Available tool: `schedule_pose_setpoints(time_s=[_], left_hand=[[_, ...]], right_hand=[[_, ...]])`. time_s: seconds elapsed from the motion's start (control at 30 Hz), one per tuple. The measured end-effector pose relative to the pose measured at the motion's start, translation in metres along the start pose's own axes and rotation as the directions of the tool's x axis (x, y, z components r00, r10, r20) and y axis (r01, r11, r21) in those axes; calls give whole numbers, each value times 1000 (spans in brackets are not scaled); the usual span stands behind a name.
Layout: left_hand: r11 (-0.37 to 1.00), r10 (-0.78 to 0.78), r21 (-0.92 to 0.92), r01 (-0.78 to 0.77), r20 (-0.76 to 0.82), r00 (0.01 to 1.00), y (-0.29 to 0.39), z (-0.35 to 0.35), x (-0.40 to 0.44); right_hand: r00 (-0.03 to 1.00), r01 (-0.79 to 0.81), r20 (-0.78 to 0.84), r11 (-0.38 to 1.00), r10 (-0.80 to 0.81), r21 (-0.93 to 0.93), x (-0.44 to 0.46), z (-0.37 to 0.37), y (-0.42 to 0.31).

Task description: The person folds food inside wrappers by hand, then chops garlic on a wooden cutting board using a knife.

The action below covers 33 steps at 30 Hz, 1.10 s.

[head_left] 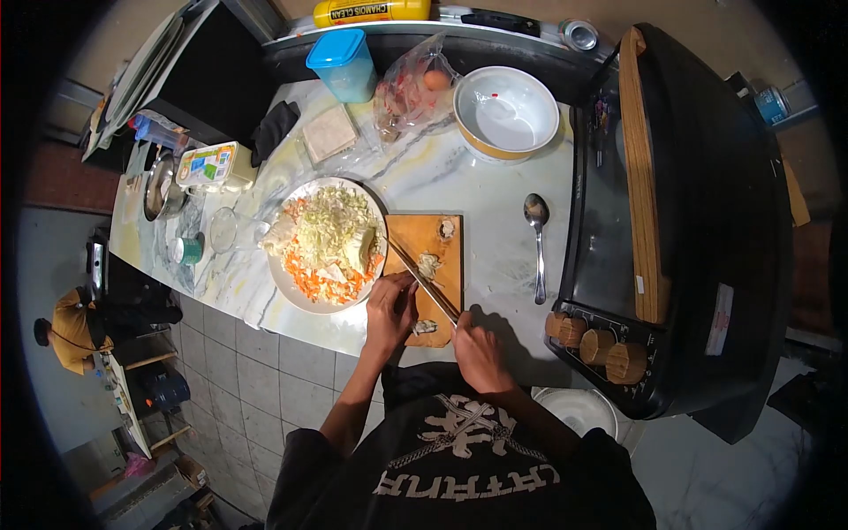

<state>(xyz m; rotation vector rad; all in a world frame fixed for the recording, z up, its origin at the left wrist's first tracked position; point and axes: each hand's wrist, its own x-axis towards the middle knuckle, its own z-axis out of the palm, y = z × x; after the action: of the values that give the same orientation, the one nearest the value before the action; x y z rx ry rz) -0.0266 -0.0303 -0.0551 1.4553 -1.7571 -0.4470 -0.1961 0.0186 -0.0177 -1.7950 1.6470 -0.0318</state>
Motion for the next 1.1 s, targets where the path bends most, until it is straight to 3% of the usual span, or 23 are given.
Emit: schedule_pose_setpoints(time_s=[0.17, 0.27, 0.5, 0.67, 0.8, 1.1], left_hand=[[1000, -21, -3, 21, 12, 1000, -3, 0, -2], [999, -32, -12, 32, -1, 999, -2, 0, -2], [997, -72, -25, 72, 7, 997, 1, -1, 2], [1000, -22, -13, 22, 11, 1000, -1, -2, 2], [999, -30, -20, 30, 12, 999, 2, -3, 4], [998, -59, -31, 59, 20, 998, 3, -3, 3]], right_hand=[[996, 21, -88, 983, -5, 182, 5, 5, 6], [989, 57, -147, 978, -27, 202, 1, 5, 8], [991, 56, -131, 959, -20, 277, 0, 4, 16], [990, 85, -136, 891, -27, 446, 5, 0, 21], [996, 51, -90, 913, -16, 405, 6, -8, 18], [979, 153, -191, 889, -76, 432, 7, -1, 21]])
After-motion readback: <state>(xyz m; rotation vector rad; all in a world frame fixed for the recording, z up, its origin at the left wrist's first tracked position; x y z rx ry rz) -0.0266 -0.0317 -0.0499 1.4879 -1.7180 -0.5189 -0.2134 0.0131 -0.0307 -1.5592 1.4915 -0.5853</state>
